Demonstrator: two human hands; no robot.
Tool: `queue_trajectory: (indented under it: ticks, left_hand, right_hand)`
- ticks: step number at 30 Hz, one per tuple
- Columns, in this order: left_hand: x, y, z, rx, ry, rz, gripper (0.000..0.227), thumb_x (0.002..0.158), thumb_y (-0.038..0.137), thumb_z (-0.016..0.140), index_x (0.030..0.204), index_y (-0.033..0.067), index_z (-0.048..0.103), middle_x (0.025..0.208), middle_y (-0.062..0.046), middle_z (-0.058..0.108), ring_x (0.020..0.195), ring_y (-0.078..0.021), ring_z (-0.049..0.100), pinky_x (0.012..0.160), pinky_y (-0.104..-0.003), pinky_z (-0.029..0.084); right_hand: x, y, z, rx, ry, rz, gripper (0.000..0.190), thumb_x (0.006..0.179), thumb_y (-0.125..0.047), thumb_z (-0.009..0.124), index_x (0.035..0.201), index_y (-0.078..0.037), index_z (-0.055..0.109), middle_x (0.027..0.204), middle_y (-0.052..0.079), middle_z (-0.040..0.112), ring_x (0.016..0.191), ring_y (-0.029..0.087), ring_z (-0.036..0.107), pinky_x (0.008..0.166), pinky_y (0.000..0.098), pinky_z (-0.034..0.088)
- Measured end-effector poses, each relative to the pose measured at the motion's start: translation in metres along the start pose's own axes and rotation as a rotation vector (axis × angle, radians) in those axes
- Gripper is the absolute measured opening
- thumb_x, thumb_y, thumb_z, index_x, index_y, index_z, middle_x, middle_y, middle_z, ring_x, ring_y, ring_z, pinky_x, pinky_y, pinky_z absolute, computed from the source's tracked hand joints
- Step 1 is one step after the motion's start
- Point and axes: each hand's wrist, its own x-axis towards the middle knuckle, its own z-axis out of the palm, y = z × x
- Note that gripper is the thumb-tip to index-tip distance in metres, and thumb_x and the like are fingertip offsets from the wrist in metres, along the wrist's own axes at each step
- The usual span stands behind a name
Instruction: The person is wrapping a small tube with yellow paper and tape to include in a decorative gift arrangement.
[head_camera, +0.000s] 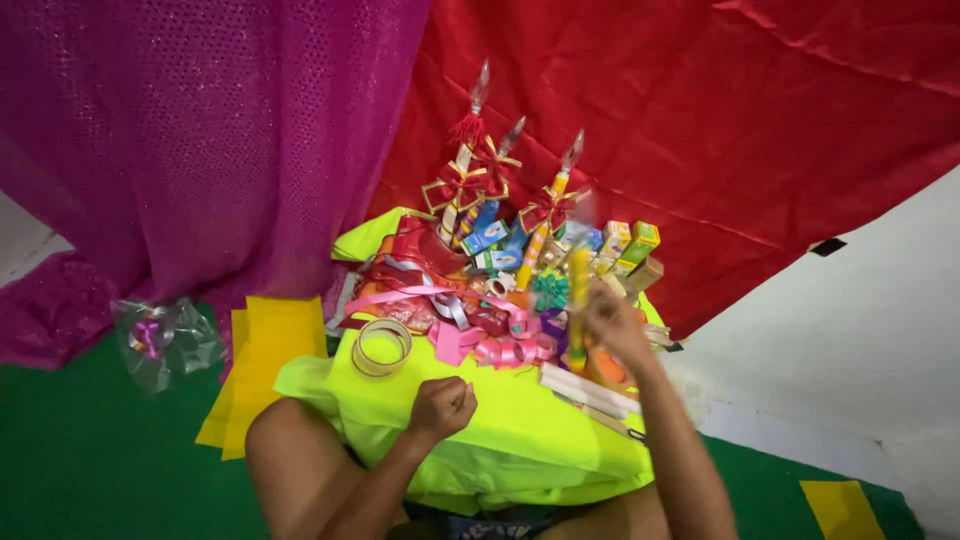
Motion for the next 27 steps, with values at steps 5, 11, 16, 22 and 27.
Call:
queue_trajectory:
  ticks: [5, 11, 16, 22, 27]
  left_hand:
    - [0.021, 0.006, 0.0, 0.053, -0.159, 0.035, 0.045, 0.094, 0.013, 0.066, 0.06, 0.0169, 0.037, 0.051, 0.005, 0.033, 0.043, -0.0104, 0.03, 0.042, -0.031, 0.025]
    - [0.02, -0.019, 0.015, 0.222, -0.282, 0.114, 0.038, 0.092, 0.017, 0.065, 0.057, 0.0176, 0.051, 0.047, 0.005, 0.045, 0.037, -0.012, 0.039, 0.035, -0.033, 0.03]
    - [0.008, -0.022, 0.019, 0.197, -0.414, 0.062, 0.034, 0.094, 0.019, 0.062, 0.06, 0.017, 0.057, 0.048, 0.006, 0.048, 0.038, -0.0118, 0.042, 0.036, -0.031, 0.036]
    - [0.028, -0.006, 0.008, 0.249, -0.331, 0.138, 0.028, 0.089, 0.014, 0.068, 0.063, 0.0148, 0.059, 0.052, 0.002, 0.055, 0.041, -0.0146, 0.05, 0.04, -0.034, 0.042]
    - [0.025, -0.01, 0.01, 0.264, -0.295, 0.107, 0.033, 0.087, 0.018, 0.07, 0.061, 0.0174, 0.05, 0.052, 0.001, 0.049, 0.041, -0.0188, 0.047, 0.041, -0.036, 0.04]
  right_hand:
    - [0.078, 0.036, -0.051, 0.342, 0.337, -0.066, 0.031, 0.095, -0.018, 0.076, 0.118, -0.008, 0.059, 0.095, 0.004, 0.066, 0.066, 0.011, 0.061, 0.051, 0.0253, 0.052]
    - [0.147, 0.096, -0.045, 0.178, 0.51, 0.024, 0.037, 0.09, -0.028, 0.081, 0.116, -0.011, 0.061, 0.098, 0.006, 0.072, 0.08, 0.012, 0.065, 0.062, 0.0286, 0.056]
    - [0.172, 0.134, -0.017, 0.016, 0.504, -0.023, 0.041, 0.09, -0.031, 0.081, 0.121, -0.01, 0.063, 0.095, 0.005, 0.073, 0.077, 0.013, 0.067, 0.069, 0.0299, 0.056]
    - [0.176, 0.116, -0.001, 0.036, 0.431, 0.04, 0.037, 0.089, -0.031, 0.081, 0.119, -0.016, 0.067, 0.102, 0.001, 0.076, 0.078, 0.012, 0.067, 0.071, 0.0306, 0.053]
    - [0.181, 0.113, -0.003, -0.011, 0.397, 0.078, 0.047, 0.088, -0.034, 0.08, 0.127, -0.013, 0.065, 0.109, 0.004, 0.075, 0.082, 0.015, 0.068, 0.071, 0.0336, 0.055]
